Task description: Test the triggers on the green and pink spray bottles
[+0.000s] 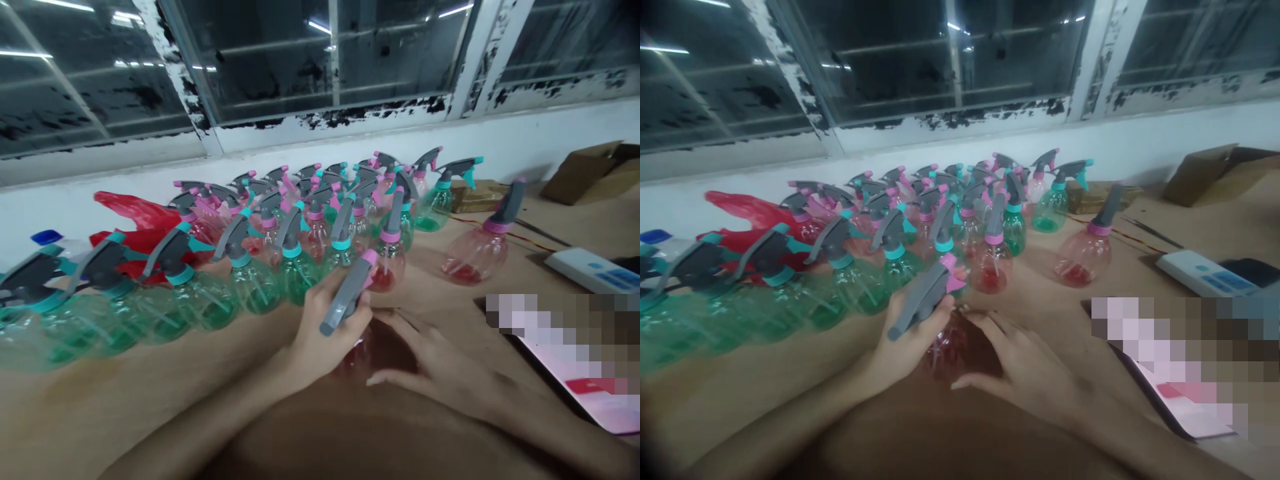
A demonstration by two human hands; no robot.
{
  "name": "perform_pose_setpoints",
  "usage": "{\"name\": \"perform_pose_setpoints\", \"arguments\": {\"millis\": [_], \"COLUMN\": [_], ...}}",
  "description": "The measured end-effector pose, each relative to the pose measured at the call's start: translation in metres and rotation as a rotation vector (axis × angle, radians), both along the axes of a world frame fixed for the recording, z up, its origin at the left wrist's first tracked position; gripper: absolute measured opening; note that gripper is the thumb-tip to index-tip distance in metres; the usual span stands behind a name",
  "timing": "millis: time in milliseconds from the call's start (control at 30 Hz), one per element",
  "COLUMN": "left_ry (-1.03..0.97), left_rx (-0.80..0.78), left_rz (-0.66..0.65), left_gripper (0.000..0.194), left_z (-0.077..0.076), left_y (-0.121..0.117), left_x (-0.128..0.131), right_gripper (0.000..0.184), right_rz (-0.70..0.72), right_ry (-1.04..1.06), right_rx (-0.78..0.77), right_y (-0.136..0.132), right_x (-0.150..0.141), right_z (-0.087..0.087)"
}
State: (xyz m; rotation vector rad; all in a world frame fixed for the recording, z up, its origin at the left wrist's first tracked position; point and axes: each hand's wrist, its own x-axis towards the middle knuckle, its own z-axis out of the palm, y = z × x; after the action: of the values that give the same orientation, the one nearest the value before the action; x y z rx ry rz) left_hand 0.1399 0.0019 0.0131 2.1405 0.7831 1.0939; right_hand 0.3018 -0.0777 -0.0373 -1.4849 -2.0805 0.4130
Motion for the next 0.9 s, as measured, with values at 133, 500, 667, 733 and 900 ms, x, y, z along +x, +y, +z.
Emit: {"name": "perform_pose_setpoints", "arguments": {"millis": [133, 500, 667, 733, 900], "left_ry": [-0.053, 0.09, 0.165, 0.184, 0.278], "left_rx": [-0.004, -0.092, -0.112, -0.159, -0.244], "left_rz": [-0.132, -0.32, -0.207, -0.186, -0.142], "left_gripper": [0.02, 0.072, 0.044, 0.034, 0.019], "left_z": [-0.007, -0.003, -0.015, -0.019, -0.029], "left_y": [-0.008, -0.007, -0.005, -0.004, -0.001], "left_x": [0.036, 0.093, 0.063, 0.052, 0.035], "right_gripper": [0.072, 0.06, 0.062, 0.058, 0.056], "right_rz": [-0.128, -0.341, -0.414, -0.431, -0.498], "right_ry": [0.01, -0.033, -0.156, -0.207, -0.245], "right_rx": [0.063, 0.149, 0.227, 0.284, 0.32], "right_y": [-0.011, -0.017, -0.003, 0.008, 0.029], "right_x": [0.004, 0.068, 0.099, 0.107, 0.116], "right_z": [0.006, 0.011, 0.01, 0.012, 0.015]}}
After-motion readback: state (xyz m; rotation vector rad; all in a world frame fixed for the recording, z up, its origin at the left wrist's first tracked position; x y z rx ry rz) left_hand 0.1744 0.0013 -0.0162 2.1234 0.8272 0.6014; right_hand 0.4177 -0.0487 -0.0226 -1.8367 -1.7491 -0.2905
